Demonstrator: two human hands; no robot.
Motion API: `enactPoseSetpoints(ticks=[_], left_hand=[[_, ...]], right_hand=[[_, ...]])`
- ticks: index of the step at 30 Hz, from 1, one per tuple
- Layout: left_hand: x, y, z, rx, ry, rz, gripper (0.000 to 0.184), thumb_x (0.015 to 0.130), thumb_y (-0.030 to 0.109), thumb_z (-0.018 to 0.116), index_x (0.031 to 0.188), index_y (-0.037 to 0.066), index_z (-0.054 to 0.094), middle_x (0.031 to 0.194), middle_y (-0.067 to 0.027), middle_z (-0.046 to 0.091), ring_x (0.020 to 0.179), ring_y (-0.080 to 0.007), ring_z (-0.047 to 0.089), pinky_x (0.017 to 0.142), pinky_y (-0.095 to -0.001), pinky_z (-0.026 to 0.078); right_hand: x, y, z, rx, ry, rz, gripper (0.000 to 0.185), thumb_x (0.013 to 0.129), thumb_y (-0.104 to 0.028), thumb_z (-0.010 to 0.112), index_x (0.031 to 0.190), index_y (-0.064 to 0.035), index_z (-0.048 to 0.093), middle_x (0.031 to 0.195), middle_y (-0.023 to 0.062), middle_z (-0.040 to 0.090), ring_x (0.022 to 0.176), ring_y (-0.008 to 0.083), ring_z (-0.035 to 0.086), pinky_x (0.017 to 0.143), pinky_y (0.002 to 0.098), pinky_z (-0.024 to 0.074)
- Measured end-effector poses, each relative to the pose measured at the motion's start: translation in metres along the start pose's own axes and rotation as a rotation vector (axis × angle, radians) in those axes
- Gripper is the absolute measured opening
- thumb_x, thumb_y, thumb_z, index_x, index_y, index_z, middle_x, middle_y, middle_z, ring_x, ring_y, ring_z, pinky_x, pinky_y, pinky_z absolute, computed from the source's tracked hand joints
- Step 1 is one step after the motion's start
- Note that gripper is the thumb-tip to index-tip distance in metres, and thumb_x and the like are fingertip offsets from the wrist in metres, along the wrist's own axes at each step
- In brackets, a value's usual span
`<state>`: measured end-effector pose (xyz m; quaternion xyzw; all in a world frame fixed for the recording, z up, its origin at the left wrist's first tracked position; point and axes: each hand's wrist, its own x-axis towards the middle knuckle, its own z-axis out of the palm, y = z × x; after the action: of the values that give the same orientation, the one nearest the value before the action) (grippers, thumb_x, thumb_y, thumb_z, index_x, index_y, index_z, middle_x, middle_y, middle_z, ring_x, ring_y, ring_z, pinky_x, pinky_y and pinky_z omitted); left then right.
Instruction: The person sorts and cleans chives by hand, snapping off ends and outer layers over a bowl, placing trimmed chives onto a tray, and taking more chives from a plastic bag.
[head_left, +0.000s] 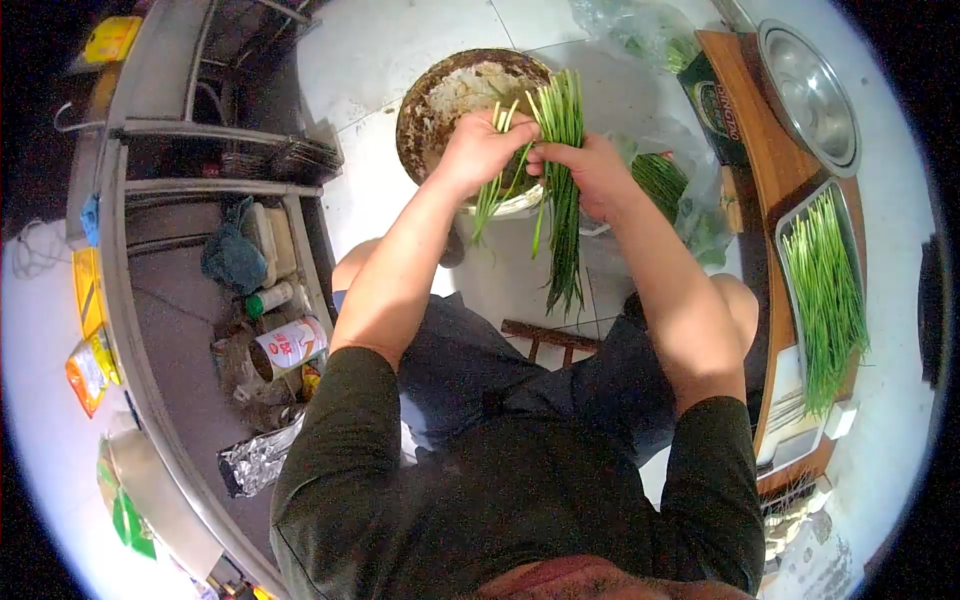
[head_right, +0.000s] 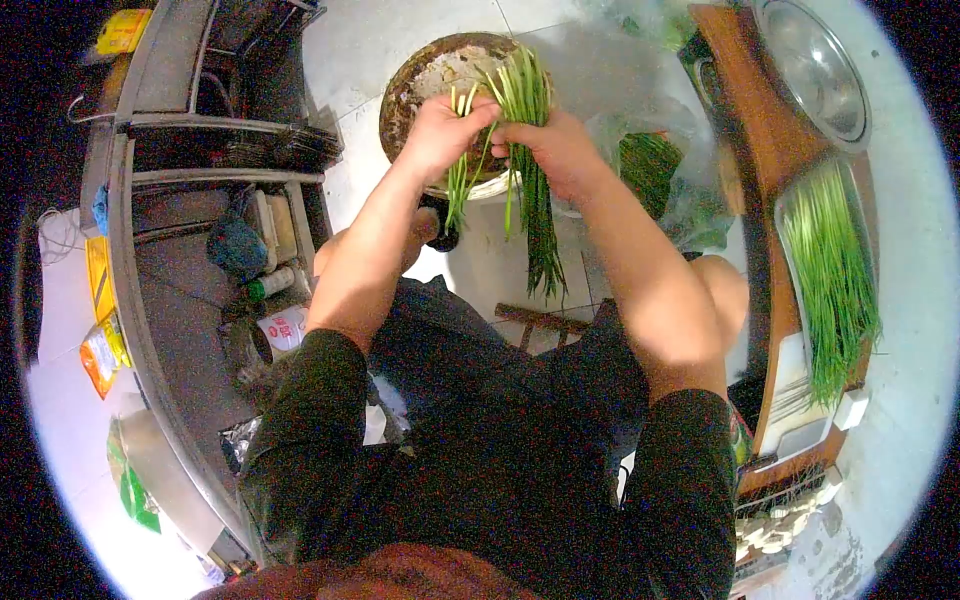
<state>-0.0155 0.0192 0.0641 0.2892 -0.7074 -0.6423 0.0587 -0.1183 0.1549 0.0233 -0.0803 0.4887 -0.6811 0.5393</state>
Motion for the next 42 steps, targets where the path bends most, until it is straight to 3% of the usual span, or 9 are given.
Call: enactPoseSetpoints(ticks=[3,6,9,24,28,31,34,39,42], left_hand=[[0.003,-0.003,-0.002,0.068,0.011,0.047,0.013,0.087,0.011,0.061,0.082,0.0,0.065,0.071,-0.0049,0.066,0.064,-0.0092,0.061,0.06,-0.0256,0.049],[0.001,-0.006,-0.003,-0.108,-0.008,0.01,0.014,0.088,0.019,0.062,0.082,0.006,0.064,0.062,0.0047,0.054,0.054,-0.0057,0.046,0.05,-0.0241,0.037],[0.011,-0.021,-0.01,-0.046,0.055,-0.03,0.015,0.089,0.019,0.061,0.078,0.008,0.061,0.059,0.0061,0.05,0.051,-0.0053,0.042,0.048,-0.024,0.034],[0.007,-0.016,-0.002,0.064,0.033,-0.024,0.017,0.088,0.023,0.062,0.082,0.007,0.061,0.06,0.0041,0.052,0.052,-0.0065,0.046,0.047,-0.0247,0.036],[0.017,-0.015,-0.02,-0.082,0.332,-0.051,0.019,0.087,0.024,0.062,0.082,0.006,0.06,0.06,0.0022,0.052,0.051,-0.0084,0.047,0.046,-0.026,0.035],[0.024,-0.013,-0.033,-0.275,0.482,0.052,0.02,0.089,0.021,0.06,0.076,0.006,0.058,0.058,0.0025,0.05,0.045,-0.0076,0.042,0.042,-0.0266,0.032],[0.027,-0.017,-0.037,-0.23,0.578,-0.069,0.022,0.088,0.025,0.064,0.08,0.006,0.06,0.06,0.002,0.052,0.049,-0.0082,0.043,0.045,-0.0264,0.033],[0.021,-0.026,-0.019,-0.122,0.398,0.001,0.021,0.088,0.026,0.066,0.085,0.006,0.066,0.059,0.0048,0.051,0.049,-0.0067,0.042,0.045,-0.0251,0.032],[0.01,-0.02,-0.01,-0.041,0.186,-0.049,0.016,0.085,0.02,0.068,0.087,0.004,0.069,0.065,0.0007,0.058,0.055,-0.0076,0.049,0.051,-0.025,0.04]], right_hand=[[-0.001,-0.001,0.003,0.009,0.014,0.013,0.025,0.079,-0.007,0.07,0.102,0.001,0.061,0.088,0.0092,0.067,0.075,0.0195,0.066,0.066,0.0308,0.0532],[0.0,0.0,0.002,0.066,0.058,0.015,0.023,0.082,-0.009,0.068,0.103,-0.0013,0.062,0.089,0.0081,0.067,0.078,0.0189,0.066,0.068,0.0309,0.0523],[-0.001,-0.002,0.004,0.122,0.123,0.001,0.021,0.081,-0.008,0.069,0.1,-0.0005,0.063,0.089,0.0082,0.067,0.077,0.0185,0.065,0.069,0.031,0.0519],[0.008,0.006,-0.005,-0.303,0.098,-0.229,0.019,0.077,-0.009,0.074,0.091,-0.0012,0.065,0.08,0.0051,0.065,0.072,0.0137,0.061,0.066,0.0277,0.047],[0.003,0.004,-0.001,-0.212,0.096,-0.21,0.016,0.077,-0.009,0.073,0.089,-0.0027,0.064,0.077,0.0044,0.064,0.069,0.0133,0.06,0.063,0.0278,0.0463],[0.006,0.008,-0.004,-0.208,0.108,-0.19,0.015,0.077,-0.009,0.073,0.088,-0.0038,0.064,0.076,0.004,0.063,0.067,0.0133,0.059,0.062,0.0281,0.0458],[0.002,0.002,-0.003,-0.163,0.089,-0.114,0.021,0.075,-0.009,0.072,0.093,-0.0012,0.063,0.081,0.0057,0.065,0.071,0.0152,0.06,0.066,0.0299,0.0472],[0.005,0.005,-0.004,-0.083,0.055,-0.124,0.02,0.075,-0.009,0.072,0.092,-0.0021,0.064,0.081,0.0061,0.065,0.07,0.016,0.061,0.065,0.0295,0.0477],[0.003,0.0,0.001,-0.049,0.048,-0.122,0.018,0.076,-0.008,0.072,0.091,-0.0037,0.064,0.078,0.005,0.064,0.07,0.0157,0.061,0.064,0.0291,0.0478]])
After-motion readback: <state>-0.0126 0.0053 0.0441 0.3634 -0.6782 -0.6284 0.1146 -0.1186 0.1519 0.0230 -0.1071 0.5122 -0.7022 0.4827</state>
